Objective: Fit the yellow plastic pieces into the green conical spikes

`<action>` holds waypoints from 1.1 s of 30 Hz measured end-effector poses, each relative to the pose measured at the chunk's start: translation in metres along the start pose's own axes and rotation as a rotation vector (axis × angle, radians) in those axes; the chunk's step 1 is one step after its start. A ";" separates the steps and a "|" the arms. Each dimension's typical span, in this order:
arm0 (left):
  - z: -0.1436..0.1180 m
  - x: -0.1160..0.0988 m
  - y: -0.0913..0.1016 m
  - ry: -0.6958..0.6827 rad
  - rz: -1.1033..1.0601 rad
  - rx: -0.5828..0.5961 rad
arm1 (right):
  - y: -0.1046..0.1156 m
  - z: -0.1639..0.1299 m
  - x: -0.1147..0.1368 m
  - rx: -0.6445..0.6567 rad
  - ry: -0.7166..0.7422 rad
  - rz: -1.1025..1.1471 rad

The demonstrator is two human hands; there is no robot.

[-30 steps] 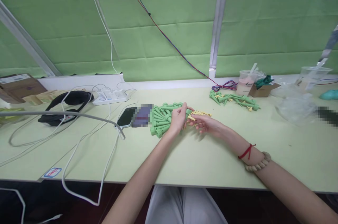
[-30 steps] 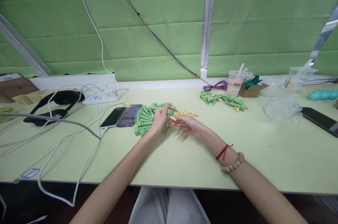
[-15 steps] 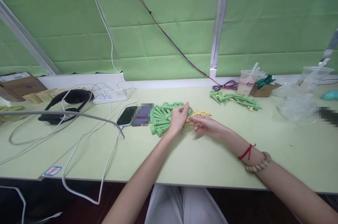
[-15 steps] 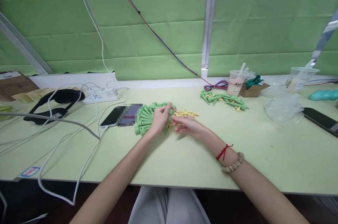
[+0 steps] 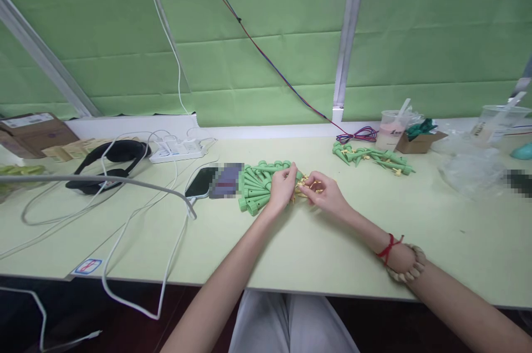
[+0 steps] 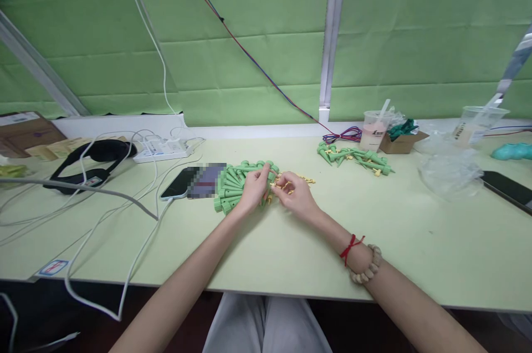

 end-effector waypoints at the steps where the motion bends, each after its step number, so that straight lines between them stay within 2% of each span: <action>1: 0.000 -0.002 -0.001 0.007 0.000 0.021 | -0.003 0.000 -0.002 0.030 -0.074 0.084; 4: 0.000 -0.007 0.000 -0.008 0.002 0.036 | -0.013 -0.003 -0.011 0.140 -0.343 0.355; 7: 0.001 -0.007 -0.001 -0.036 0.035 0.053 | -0.015 -0.006 -0.014 0.181 -0.482 0.472; 10: -0.001 -0.006 -0.004 -0.072 0.086 0.080 | -0.015 -0.008 -0.016 0.209 -0.514 0.486; 13: -0.002 -0.005 -0.007 -0.100 0.142 0.078 | -0.012 -0.008 -0.018 0.156 -0.498 0.432; 19: -0.002 0.000 -0.008 -0.081 0.163 0.052 | -0.006 -0.003 -0.010 -0.032 -0.284 0.213; 22: -0.002 -0.002 -0.008 -0.071 0.098 0.049 | -0.004 -0.005 -0.014 -0.069 -0.366 0.265; 24: -0.002 -0.006 -0.007 -0.058 0.054 0.056 | -0.007 -0.008 -0.017 0.005 -0.484 0.372; 28: -0.003 -0.008 -0.002 0.007 -0.011 0.047 | -0.020 -0.013 -0.015 0.239 -0.679 0.654; 33: -0.002 -0.008 -0.001 -0.013 -0.030 0.061 | -0.020 -0.013 -0.009 0.273 -0.700 0.772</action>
Point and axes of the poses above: each hand's wrist, its own z-axis towards the middle knuckle, its own y-axis out of the back of the hand, x = y × z, the point moved 6 cm from there along z, towards the middle knuckle
